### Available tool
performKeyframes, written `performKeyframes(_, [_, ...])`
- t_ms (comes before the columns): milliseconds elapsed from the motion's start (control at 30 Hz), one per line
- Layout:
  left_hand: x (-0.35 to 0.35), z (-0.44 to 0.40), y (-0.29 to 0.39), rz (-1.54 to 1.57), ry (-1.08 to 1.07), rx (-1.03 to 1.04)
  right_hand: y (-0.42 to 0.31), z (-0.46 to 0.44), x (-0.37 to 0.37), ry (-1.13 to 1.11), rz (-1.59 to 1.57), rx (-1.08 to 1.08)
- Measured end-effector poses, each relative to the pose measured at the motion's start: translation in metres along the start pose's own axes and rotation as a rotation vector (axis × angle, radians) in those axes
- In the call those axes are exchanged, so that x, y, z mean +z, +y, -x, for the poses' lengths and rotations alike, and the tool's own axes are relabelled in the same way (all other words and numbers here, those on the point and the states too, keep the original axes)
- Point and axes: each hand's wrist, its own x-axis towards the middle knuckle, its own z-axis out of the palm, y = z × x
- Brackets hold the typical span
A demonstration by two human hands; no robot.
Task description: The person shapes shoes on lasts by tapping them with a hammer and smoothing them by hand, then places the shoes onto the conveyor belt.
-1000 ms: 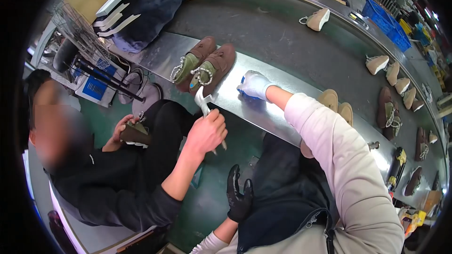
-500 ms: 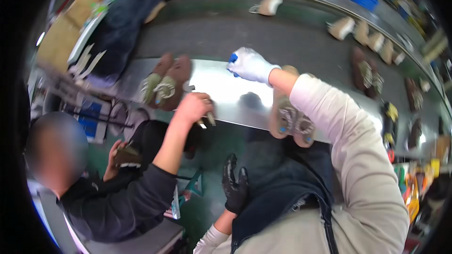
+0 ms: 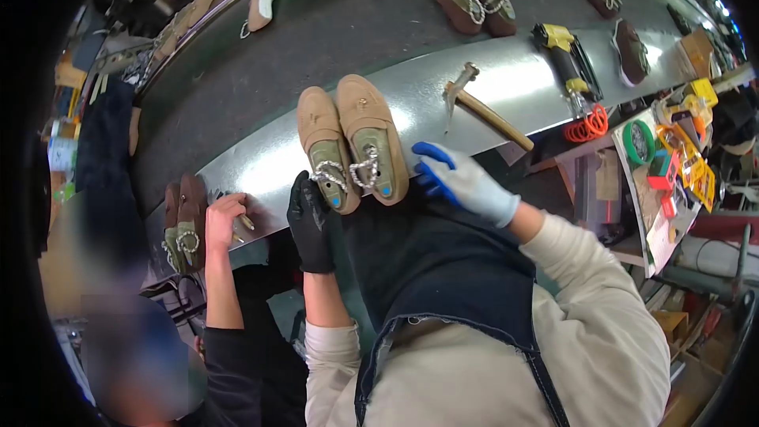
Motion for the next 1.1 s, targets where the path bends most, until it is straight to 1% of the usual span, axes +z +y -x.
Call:
performKeyframes(100, [0.008,-0.006,-0.003,-0.113,-0.026,-0.018,0.033,-0.002,0.035,0.067,-0.16,-0.058])
performKeyframes(133, [0.011,-0.006,0.005,-0.125,-0.034,-0.013,0.036,-0.007,0.029,0.07,-0.175,-0.06])
performKeyframes(300, [0.03,-0.008,0.046,0.174,-0.136,0.311,0.037,-0.037,-0.001,-0.427,-0.84,0.33])
performKeyframes(333, [0.03,-0.011,0.049,0.171,-0.132,0.326,0.032,-0.036,-0.001,-0.433,-0.837,0.314])
performKeyframes(500, [0.023,-0.019,0.061,0.545,-0.163,-0.024,0.004,-0.031,0.006,-0.383,-0.94,0.323])
performKeyframes(533, [0.022,-0.02,0.063,0.542,-0.159,-0.019,0.0,-0.031,0.007,-0.389,-0.938,0.319])
performKeyframes(700, [0.009,-0.02,0.071,0.305,-0.163,0.153,-0.017,-0.027,0.015,-0.385,-0.907,0.294])
performKeyframes(733, [0.01,-0.02,0.071,0.302,-0.16,0.152,-0.017,-0.026,0.015,-0.388,-0.908,0.295])
performKeyframes(900, [0.007,-0.014,0.069,0.837,-0.204,-0.096,-0.017,-0.028,0.019,-0.386,-0.888,0.322])
performKeyframes(933, [0.006,-0.014,0.068,0.837,-0.2,-0.096,-0.017,-0.029,0.019,-0.39,-0.886,0.323])
performKeyframes(1100, [0.001,-0.018,0.062,0.529,-0.223,0.126,-0.012,-0.031,0.017,-0.384,-0.879,0.272])
